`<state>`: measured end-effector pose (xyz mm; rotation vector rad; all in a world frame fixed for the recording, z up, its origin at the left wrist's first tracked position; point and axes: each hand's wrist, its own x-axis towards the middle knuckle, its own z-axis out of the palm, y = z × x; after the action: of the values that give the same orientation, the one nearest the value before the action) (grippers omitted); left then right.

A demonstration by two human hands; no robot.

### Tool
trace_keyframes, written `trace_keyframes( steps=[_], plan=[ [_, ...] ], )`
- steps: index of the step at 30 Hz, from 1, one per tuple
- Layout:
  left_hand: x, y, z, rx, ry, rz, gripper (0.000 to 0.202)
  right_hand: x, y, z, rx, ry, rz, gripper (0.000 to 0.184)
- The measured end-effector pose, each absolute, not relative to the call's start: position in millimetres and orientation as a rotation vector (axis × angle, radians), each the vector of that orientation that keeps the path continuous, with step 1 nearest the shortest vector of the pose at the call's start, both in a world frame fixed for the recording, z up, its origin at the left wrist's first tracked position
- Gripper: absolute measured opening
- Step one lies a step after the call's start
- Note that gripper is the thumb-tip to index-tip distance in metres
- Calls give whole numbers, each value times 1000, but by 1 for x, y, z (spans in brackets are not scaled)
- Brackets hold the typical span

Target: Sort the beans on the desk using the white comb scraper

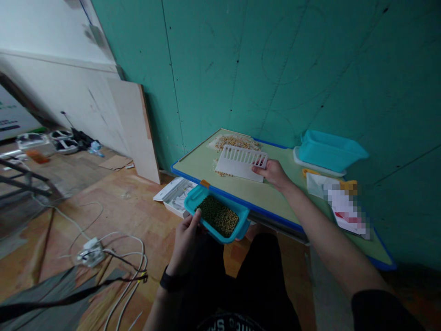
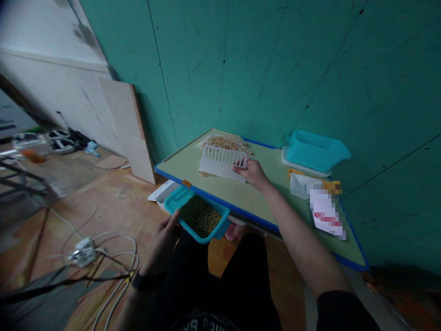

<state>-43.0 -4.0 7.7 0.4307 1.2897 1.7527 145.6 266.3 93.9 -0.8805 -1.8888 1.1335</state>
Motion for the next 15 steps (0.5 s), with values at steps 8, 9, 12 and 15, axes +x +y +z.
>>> trace_keyframes(
  steps=[8, 9, 12, 15],
  plan=[
    [-44, -3, 4, 432, 1271, 1757, 49, 145, 262, 95, -850, -1896, 1180, 54],
    [-44, -3, 4, 431, 1271, 1754, 49, 145, 261, 96, -849, -1898, 1188, 55],
    [-43, -4, 5, 433, 1279, 1746, 49, 145, 258, 97, -851, -1900, 1206, 58],
    [-43, -4, 7, 423, 1269, 1757, 49, 145, 256, 98, -847, -1899, 1208, 59]
  ],
)
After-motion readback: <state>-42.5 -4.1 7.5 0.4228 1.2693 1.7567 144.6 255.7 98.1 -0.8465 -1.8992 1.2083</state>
